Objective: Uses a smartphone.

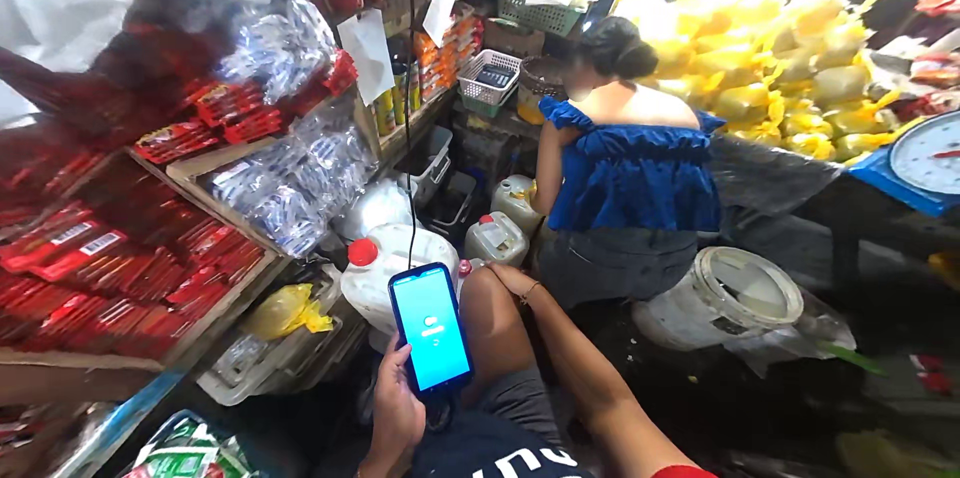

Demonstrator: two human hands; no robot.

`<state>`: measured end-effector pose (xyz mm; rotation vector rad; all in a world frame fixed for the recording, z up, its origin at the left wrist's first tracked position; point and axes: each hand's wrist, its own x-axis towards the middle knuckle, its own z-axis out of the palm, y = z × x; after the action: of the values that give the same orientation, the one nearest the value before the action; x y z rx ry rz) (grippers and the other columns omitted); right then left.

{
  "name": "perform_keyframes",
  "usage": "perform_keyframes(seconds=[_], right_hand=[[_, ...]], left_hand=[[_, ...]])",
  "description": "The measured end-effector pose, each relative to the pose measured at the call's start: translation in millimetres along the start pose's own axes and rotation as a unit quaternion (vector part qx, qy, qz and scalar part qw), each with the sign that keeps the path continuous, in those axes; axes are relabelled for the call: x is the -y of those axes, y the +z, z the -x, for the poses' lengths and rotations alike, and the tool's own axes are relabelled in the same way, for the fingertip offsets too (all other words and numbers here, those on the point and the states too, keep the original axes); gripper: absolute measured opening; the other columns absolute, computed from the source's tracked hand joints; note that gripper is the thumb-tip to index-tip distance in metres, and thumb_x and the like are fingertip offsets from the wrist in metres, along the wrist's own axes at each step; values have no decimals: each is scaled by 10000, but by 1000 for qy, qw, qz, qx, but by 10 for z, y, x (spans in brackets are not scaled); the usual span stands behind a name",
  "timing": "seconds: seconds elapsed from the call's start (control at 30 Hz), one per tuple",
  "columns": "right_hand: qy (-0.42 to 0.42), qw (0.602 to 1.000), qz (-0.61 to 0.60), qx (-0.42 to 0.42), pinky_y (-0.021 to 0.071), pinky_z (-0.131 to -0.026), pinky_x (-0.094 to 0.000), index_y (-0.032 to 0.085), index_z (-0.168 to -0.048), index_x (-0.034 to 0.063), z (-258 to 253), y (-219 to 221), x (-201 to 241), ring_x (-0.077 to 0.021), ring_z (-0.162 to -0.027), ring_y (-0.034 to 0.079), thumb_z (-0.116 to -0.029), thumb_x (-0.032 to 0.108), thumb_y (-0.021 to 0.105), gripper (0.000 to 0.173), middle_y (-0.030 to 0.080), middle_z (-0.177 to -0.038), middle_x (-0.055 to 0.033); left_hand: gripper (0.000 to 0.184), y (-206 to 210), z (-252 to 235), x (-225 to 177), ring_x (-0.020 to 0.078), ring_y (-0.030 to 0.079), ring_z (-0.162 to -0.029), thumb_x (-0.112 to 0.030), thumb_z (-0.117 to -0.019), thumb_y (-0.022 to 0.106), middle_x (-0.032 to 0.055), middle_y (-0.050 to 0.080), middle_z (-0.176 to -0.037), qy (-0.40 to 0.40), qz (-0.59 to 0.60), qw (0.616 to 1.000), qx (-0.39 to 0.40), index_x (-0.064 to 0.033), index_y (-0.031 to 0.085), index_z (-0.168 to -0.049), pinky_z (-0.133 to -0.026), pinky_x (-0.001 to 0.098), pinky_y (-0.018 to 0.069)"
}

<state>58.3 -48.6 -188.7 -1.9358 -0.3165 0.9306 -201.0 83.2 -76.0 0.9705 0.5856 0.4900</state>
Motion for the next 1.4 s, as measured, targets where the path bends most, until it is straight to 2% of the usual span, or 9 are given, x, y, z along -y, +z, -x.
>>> perform_keyframes(seconds=[0.17, 0.27, 0.47, 0.53, 0.73, 0.9, 0.97, 1.17, 1.4], right_hand=[[-100, 945, 309, -39, 205, -1246, -529, 443, -1534, 79, 307, 327, 210, -358, -1526, 257, -1030, 394, 543, 603, 331, -1629, -175], [-124, 894, 427, -50, 261, -1205, -567, 583, -1433, 175, 222, 459, 209, -362, -1494, 318, -989, 499, 556, 550, 460, -1559, -115], [-30, 941, 315, 120, 383, -1102, -598, 654, -1280, -7, -186, 90, 491, -384, -1283, 563, -1060, 413, 509, 495, 622, -1322, -249], [-23, 963, 220, 156, 413, -1088, -494, 645, -1266, -23, -344, 0, 384, -288, -1226, 593, -1085, 332, 466, 437, 637, -1293, -205], [41, 997, 19, 64, 451, -1055, -376, 626, -1313, 61, -284, -67, 157, -160, -1198, 597, -1105, 362, 381, 441, 640, -1308, -102], [6, 999, 32, -2, 433, -1087, -488, 578, -1410, 110, 57, 41, -1, -263, -1288, 561, -1107, 423, 310, 512, 597, -1391, -157], [-48, 996, 69, 1, 347, -1177, -496, 494, -1492, 97, 143, 71, -45, -271, -1412, 460, -1119, 393, 263, 529, 497, -1518, -154], [-90, 950, 292, -63, 254, -1210, -592, 279, -1594, 15, 578, 371, 67, -455, -1500, 270, -1069, 353, 457, 649, 247, -1626, -295], [-51, 964, 257, -39, 341, -1186, -533, 481, -1492, 48, 306, 243, 159, -347, -1411, 456, -1067, 460, 425, 594, 499, -1498, -214]], left_hand=[[413, 18, -63, -5, 97, 710, -979, -131, -1046, 283, 54, 711, -1090, 5, 14, 1000, 5, -4, 464, -1395, -858, 285, 602], [430, 33, -69, 10, 101, 706, -996, -126, -1042, 279, 59, 703, -1117, 7, 18, 1000, 16, 3, 447, -1416, -869, 290, 599], [444, 61, -14, 3, 96, 696, -1013, -117, -1032, 286, 58, 690, -1142, 2, 19, 1000, 10, 3, 439, -1432, -883, 278, 587], [441, 39, -16, 8, 102, 701, -1011, -118, -1037, 284, 58, 698, -1137, 11, 23, 1000, 12, 2, 449, -1428, -880, 279, 592], [425, 13, -61, -102, 109, 696, -1033, -130, -1041, 265, 42, 700, -1143, 50, 36, 997, 48, -12, 461, -1399, -905, 302, 590], [394, -67, -58, -96, 130, 705, -987, -135, -1043, 252, 54, 714, -1054, 46, 35, 997, 47, -22, 513, -1316, -894, 334, 592], [423, -91, -55, -87, 145, 700, -996, -147, -1044, 241, 76, 708, -1070, 27, 29, 999, 35, -31, 513, -1347, -899, 345, 584], [446, -96, -55, -67, 155, 688, -1015, -147, -1054, 251, 99, 685, -1123, 7, 18, 1000, 9, -34, 481, -1419, -903, 342, 574], [442, -58, 36, -53, 129, 695, -1028, -129, -1051, 267, 81, 688, -1159, 9, 10, 999, 37, 20, 428, -1435, -891, 315, 592]])
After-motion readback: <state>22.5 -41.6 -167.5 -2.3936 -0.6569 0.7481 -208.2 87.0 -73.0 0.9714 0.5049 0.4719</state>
